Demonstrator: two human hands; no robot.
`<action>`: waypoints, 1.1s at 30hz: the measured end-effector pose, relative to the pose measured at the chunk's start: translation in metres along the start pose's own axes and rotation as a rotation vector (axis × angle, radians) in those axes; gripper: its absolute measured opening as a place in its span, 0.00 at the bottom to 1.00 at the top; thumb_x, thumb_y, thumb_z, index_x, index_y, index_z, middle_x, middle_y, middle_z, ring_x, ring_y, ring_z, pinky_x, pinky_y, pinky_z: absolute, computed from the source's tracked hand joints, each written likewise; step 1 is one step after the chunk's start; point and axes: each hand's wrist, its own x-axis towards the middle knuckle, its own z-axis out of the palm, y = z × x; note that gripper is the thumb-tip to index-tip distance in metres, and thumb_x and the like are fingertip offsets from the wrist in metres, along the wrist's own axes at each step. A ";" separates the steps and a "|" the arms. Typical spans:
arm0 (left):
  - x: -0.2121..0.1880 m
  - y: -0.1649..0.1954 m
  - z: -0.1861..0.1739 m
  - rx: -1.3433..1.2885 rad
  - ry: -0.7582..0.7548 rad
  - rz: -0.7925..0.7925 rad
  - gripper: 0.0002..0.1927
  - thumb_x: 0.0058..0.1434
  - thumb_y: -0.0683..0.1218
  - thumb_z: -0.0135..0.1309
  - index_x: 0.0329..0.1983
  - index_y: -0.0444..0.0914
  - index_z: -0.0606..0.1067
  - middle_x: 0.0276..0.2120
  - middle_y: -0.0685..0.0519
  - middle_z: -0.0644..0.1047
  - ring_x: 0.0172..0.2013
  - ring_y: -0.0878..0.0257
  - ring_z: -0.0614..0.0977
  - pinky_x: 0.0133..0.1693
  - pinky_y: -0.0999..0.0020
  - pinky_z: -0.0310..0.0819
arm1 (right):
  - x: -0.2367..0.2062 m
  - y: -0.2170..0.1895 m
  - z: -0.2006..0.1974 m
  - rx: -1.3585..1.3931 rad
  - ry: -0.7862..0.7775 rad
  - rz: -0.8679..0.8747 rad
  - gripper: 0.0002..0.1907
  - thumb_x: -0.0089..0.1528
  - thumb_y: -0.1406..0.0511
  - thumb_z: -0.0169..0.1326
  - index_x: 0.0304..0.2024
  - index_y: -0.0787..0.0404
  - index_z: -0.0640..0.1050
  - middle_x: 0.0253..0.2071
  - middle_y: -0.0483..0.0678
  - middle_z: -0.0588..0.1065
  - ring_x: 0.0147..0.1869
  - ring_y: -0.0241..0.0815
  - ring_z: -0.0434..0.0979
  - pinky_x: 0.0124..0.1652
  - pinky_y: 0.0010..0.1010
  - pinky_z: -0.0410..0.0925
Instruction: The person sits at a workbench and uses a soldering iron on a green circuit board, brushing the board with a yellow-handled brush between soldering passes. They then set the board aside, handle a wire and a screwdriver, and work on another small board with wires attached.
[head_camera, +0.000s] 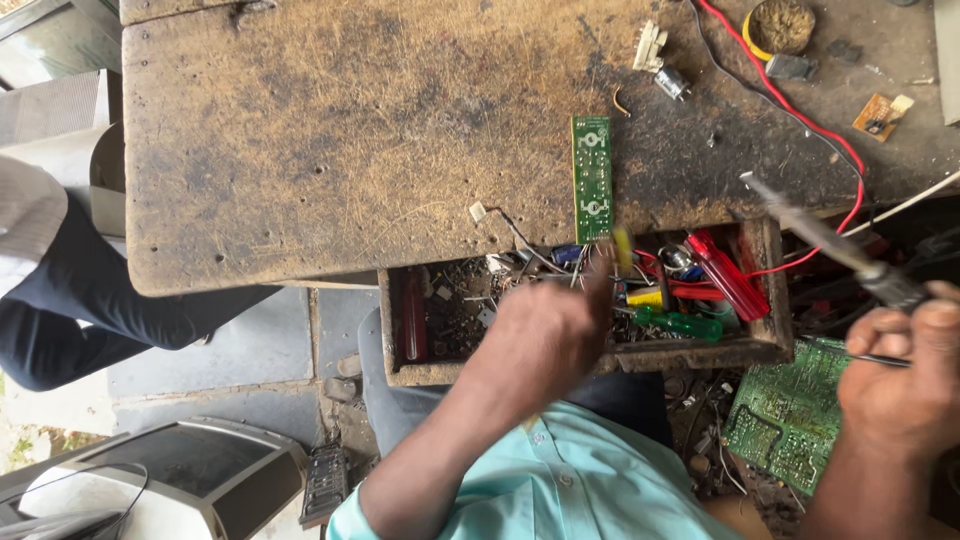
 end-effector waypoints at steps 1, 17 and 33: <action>-0.001 0.000 0.002 -0.001 -0.108 0.049 0.31 0.59 0.38 0.53 0.69 0.29 0.67 0.23 0.44 0.77 0.24 0.49 0.82 0.28 0.53 0.76 | -0.003 -0.002 0.008 -0.057 0.006 -0.019 0.06 0.80 0.70 0.53 0.49 0.66 0.73 0.30 0.49 0.69 0.29 0.35 0.63 0.32 0.27 0.63; -0.044 -0.036 0.042 -1.344 0.207 -0.481 0.27 0.74 0.48 0.48 0.72 0.32 0.66 0.28 0.57 0.73 0.25 0.71 0.74 0.28 0.74 0.69 | 0.002 -0.030 0.100 -0.268 -0.266 0.074 0.05 0.72 0.72 0.62 0.45 0.71 0.79 0.26 0.50 0.72 0.26 0.35 0.70 0.29 0.27 0.68; -0.031 -0.056 0.053 -2.036 0.278 -0.377 0.28 0.76 0.50 0.44 0.75 0.33 0.63 0.18 0.52 0.65 0.17 0.66 0.62 0.21 0.71 0.60 | -0.002 -0.028 0.134 -0.348 -0.291 0.085 0.04 0.70 0.74 0.61 0.44 0.72 0.78 0.27 0.52 0.73 0.26 0.37 0.73 0.29 0.27 0.69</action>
